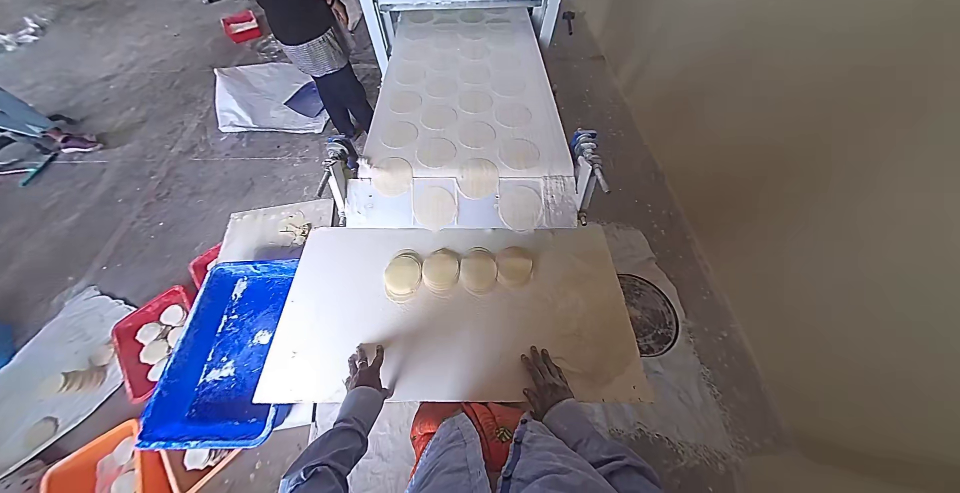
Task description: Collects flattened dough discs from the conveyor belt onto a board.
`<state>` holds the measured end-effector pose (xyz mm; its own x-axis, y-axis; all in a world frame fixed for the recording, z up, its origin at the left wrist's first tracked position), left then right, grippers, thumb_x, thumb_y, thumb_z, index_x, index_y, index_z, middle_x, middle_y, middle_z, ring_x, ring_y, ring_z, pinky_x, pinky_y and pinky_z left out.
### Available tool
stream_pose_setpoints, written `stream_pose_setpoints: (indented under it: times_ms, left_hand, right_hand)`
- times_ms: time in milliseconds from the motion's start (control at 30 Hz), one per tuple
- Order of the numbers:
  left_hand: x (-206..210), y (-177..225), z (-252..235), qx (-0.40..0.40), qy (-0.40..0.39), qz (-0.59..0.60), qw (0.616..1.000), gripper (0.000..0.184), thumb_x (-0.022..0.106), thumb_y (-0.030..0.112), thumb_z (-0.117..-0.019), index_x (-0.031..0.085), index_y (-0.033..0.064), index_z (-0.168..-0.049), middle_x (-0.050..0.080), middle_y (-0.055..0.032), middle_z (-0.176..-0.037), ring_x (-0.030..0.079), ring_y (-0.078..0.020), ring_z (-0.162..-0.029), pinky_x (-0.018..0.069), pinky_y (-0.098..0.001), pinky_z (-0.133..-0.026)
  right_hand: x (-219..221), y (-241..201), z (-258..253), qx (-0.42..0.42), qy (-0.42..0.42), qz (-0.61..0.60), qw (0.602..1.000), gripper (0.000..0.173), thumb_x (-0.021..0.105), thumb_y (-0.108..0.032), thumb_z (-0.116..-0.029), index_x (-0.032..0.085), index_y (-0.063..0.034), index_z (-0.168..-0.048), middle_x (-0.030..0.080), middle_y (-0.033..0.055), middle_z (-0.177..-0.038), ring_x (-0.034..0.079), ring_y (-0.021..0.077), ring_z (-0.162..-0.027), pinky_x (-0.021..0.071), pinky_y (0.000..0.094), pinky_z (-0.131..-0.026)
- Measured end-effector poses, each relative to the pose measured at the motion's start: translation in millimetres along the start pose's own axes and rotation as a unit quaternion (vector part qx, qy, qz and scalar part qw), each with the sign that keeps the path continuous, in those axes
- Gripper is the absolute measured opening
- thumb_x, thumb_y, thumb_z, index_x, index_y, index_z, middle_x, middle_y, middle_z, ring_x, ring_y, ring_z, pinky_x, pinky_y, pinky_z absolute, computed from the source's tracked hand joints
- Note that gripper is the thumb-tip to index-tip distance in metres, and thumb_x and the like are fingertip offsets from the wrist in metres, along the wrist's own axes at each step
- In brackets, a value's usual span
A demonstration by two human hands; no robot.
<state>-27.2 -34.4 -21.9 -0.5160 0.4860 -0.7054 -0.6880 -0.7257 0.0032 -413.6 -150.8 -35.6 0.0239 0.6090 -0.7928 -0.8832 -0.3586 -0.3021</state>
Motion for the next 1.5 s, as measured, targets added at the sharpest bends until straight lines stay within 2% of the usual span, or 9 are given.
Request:
stream_pose_setpoints:
  times_ms: [533, 767, 867, 967, 1100, 1200, 1300, 1367, 1500]
  left_hand:
    - [2, -3, -7, -0.006, 0.01, -0.015, 1.0, 0.123, 0.096, 0.028, -0.0683, 0.019, 0.0307, -0.164, -0.001, -0.0224, -0.17, 0.008, -0.0472, -0.155, 0.0327, -0.0618, -0.117]
    - [6, -3, -9, -0.009, 0.005, -0.022, 1.0, 0.126, 0.097, 0.029, -0.0666, 0.017, 0.0334, -0.164, -0.001, -0.0207, -0.171, 0.008, -0.0467, -0.155, 0.0327, -0.0642, -0.116]
    - [4, -4, -9, 0.001, 0.004, -0.036, 0.999, 0.125, 0.096, 0.031, -0.0677, 0.017, 0.033, -0.164, -0.001, -0.0212, -0.17, 0.008, -0.0479, -0.155, 0.034, -0.0651, -0.114]
    - [0, -5, -5, 0.014, -0.005, -0.046, 0.999, 0.12, 0.093, 0.028, -0.0725, 0.017, 0.0334, -0.164, -0.002, -0.0206, -0.171, 0.008, -0.0481, -0.155, 0.0353, -0.0639, -0.114]
    - [-5, -6, 6, 0.029, -0.016, -0.058, 0.998, 0.114, 0.089, 0.027, -0.0781, 0.016, 0.0347, -0.164, -0.002, -0.0203, -0.171, 0.009, -0.0483, -0.155, 0.0382, -0.0602, -0.114]
    - [-5, -7, 3, 0.043, -0.007, -0.067, 0.997, 0.112, 0.089, 0.031, -0.0777, 0.017, 0.0357, -0.164, 0.0, -0.0201, -0.171, 0.011, -0.048, -0.155, 0.0422, -0.0597, -0.111]
    - [-6, -8, 5, 0.054, -0.009, -0.073, 0.996, 0.108, 0.087, 0.033, -0.0807, 0.018, 0.0346, -0.164, 0.0, -0.0208, -0.171, 0.012, -0.0482, -0.154, 0.0441, -0.0592, -0.11]
    - [-9, -8, 8, 0.058, -0.011, -0.074, 0.996, 0.107, 0.086, 0.034, -0.0813, 0.019, 0.0346, -0.164, 0.0, -0.0212, -0.17, 0.013, -0.0484, -0.154, 0.0448, -0.059, -0.109]
    - [-12, -6, 11, 0.065, -0.014, -0.084, 0.994, 0.107, 0.086, 0.034, -0.0809, 0.019, 0.033, -0.164, 0.003, -0.0237, -0.17, 0.015, -0.0506, -0.153, 0.0463, -0.0606, -0.107]
  right_hand:
    - [-6, 19, 19, -0.018, 0.062, -0.15, 0.986, 0.064, 0.06, -0.03, -0.1016, 0.041, -0.0024, -0.157, 0.032, 0.0161, -0.167, 0.024, 0.0313, -0.157, 0.0223, 0.0445, -0.128]
    - [8, 63, 24, -0.058, 0.075, -0.068, 0.993, 0.072, 0.063, -0.029, -0.0988, 0.035, -0.001, -0.159, 0.025, 0.0175, -0.169, 0.021, 0.0327, -0.158, 0.0194, 0.0491, -0.128]
    - [-39, 81, 11, 0.092, 0.027, -0.089, 0.991, 0.059, 0.051, -0.028, -0.1071, 0.036, -0.0102, -0.161, 0.039, 0.0147, -0.164, 0.04, 0.0321, -0.15, 0.0324, 0.0522, -0.123]
    - [-99, 93, 16, 0.162, 0.192, -0.241, 0.938, 0.041, 0.055, -0.016, -0.1062, 0.057, -0.0036, -0.145, 0.059, 0.0216, -0.145, 0.059, 0.0381, -0.132, 0.0439, 0.0528, -0.114]
    - [-107, 77, 13, 0.204, 0.293, -0.349, 0.867, 0.034, 0.051, -0.012, -0.1073, 0.06, -0.002, -0.139, 0.067, 0.0237, -0.128, 0.071, 0.0382, -0.109, 0.0573, 0.0551, -0.093]
    - [-76, 27, 8, 0.187, 0.126, -0.249, 0.942, 0.04, 0.05, -0.019, -0.1085, 0.056, -0.0085, -0.147, 0.063, 0.018, -0.141, 0.063, 0.0349, -0.128, 0.0464, 0.0531, -0.111]
    - [-21, -13, -1, 0.146, -0.018, -0.086, 0.985, 0.058, 0.056, -0.037, -0.1054, 0.042, -0.0154, -0.158, 0.033, 0.0064, -0.168, 0.033, 0.0265, -0.154, 0.0322, 0.0507, -0.123]
    - [-3, -25, 0, 0.143, -0.029, -0.067, 0.987, 0.066, 0.057, -0.04, -0.1045, 0.034, -0.0148, -0.161, 0.017, 0.0056, -0.173, 0.015, 0.0273, -0.16, 0.0257, 0.051, -0.126]
    - [-6, -29, 0, 0.153, -0.033, -0.076, 0.985, 0.066, 0.056, -0.037, -0.1059, 0.03, -0.0154, -0.163, 0.012, 0.0044, -0.174, 0.012, 0.0272, -0.16, 0.0257, 0.051, -0.126]
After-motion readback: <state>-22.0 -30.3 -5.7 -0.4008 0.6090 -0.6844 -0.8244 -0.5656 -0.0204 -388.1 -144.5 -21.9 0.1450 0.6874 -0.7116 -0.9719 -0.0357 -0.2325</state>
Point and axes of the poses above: each hand's wrist, its own z-axis away from the middle knuckle, its own x-axis out of the palm, y = z × x, the point moved 5 cm from there along -z, towards the middle knuckle
